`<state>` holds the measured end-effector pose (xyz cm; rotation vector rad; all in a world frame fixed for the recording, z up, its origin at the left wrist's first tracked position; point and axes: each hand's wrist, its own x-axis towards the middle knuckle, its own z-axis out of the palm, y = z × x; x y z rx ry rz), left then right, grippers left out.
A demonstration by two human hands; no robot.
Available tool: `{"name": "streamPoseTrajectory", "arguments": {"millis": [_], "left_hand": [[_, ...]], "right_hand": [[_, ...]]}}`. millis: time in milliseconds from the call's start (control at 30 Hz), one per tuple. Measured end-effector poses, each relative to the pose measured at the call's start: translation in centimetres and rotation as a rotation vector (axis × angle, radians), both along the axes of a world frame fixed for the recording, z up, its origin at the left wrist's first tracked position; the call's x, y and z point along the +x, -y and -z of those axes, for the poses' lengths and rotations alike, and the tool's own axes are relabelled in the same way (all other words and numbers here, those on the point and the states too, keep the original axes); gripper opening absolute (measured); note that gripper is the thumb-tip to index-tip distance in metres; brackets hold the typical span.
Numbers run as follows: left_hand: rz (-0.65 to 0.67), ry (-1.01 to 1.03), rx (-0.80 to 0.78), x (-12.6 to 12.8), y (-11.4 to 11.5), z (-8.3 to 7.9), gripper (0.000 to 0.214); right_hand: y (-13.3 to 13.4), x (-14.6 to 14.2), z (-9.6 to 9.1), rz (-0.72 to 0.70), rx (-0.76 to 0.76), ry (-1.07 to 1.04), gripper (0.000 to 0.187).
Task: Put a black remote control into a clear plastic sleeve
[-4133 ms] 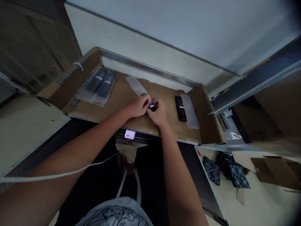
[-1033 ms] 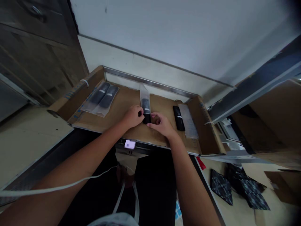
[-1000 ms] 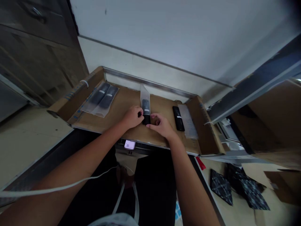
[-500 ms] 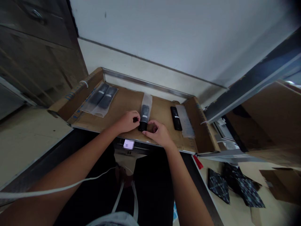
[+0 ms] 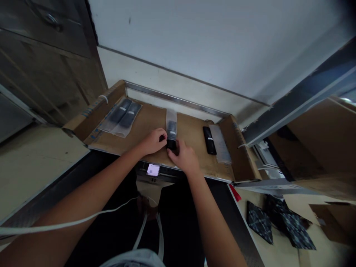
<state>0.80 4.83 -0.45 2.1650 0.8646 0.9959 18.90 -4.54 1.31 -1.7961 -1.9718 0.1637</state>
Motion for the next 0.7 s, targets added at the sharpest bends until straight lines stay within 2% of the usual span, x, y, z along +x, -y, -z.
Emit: {"name": "streamPoseTrajectory", "arguments": {"millis": [133, 300, 400, 500, 600, 700], "left_hand": [[0.028, 0.032, 0.014, 0.0, -0.2, 0.2, 0.008], [0.107, 0.023, -0.005, 0.1, 0.0, -0.2, 0.009], [0.131, 0.025, -0.012, 0.1, 0.1, -0.3, 0.009], [0.126, 0.022, -0.015, 0.2, 0.2, -0.3, 0.010], [0.094, 0.018, -0.018, 0.1, 0.2, -0.2, 0.009], [0.080, 0.019, -0.027, 0.1, 0.2, -0.2, 0.008]], "right_hand": [[-0.4, -0.4, 0.1, -0.024, 0.008, 0.034, 0.041], [-2.1, 0.3, 1.2, 0.023, 0.028, -0.152, 0.040], [-3.6, 0.3, 1.3, 0.119, 0.029, -0.123, 0.038], [-4.5, -0.2, 0.6, 0.249, 0.010, -0.055, 0.030], [-2.7, -1.5, 0.5, 0.297, 0.088, -0.088, 0.029], [2.6, -3.9, 2.9, 0.313, 0.272, -0.219, 0.028]]}}
